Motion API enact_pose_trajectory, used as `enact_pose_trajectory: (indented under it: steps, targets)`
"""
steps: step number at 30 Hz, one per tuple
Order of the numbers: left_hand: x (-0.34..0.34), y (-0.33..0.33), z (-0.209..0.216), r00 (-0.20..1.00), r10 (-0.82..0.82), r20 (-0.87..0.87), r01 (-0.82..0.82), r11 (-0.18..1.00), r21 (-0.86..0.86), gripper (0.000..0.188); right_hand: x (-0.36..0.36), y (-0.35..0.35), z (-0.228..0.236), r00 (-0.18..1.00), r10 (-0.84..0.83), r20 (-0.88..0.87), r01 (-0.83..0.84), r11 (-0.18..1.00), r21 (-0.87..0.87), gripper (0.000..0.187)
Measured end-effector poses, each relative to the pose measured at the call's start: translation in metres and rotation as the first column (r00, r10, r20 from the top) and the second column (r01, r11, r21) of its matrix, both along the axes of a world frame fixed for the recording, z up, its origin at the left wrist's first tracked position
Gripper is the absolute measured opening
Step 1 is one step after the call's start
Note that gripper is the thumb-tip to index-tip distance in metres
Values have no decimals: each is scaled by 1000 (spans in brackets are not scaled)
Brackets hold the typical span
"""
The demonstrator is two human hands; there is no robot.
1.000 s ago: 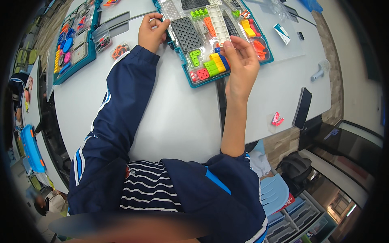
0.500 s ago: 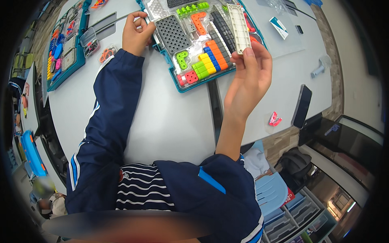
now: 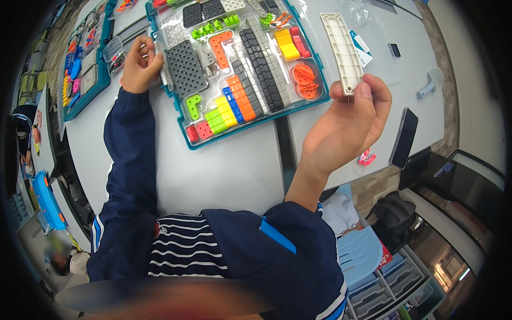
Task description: The person handles small electronic components and orange rubber bands at a white table, picking up a battery pack and placing it into a teal kit case. They then manipulate rubber bands and other small parts from the kit, organizing them on the table.
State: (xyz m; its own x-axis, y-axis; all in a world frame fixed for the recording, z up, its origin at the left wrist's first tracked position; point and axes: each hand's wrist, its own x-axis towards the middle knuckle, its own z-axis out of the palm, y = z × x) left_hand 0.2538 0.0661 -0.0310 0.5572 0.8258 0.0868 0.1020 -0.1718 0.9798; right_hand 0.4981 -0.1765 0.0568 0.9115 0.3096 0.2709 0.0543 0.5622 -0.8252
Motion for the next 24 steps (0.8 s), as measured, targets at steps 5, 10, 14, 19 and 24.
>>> enact_pose_trajectory:
  steps: [5,10,14,19,24]
  targets:
    - [-18,-14,4,1000,7,-4,-7,1000,-25,28,0,-1,-2,1000,-3,14,3,1000,-4,20]
    - [-32,-17,12,999,-24,-28,22,999,-41,27,0,-1,-3,1000,9,22,-9,1000,-2,19]
    - [-39,-8,2,997,-73,7,73,996,-49,24,3,-1,-3,999,33,35,-34,999,2,19]
    - [-50,6,-13,995,-79,-62,83,995,57,18,0,1,-5,1000,16,0,-16,1000,15,19]
    - [-43,-1,-16,999,-6,49,6,1000,10,21,-4,2,-4,992,121,33,-120,992,-45,21]
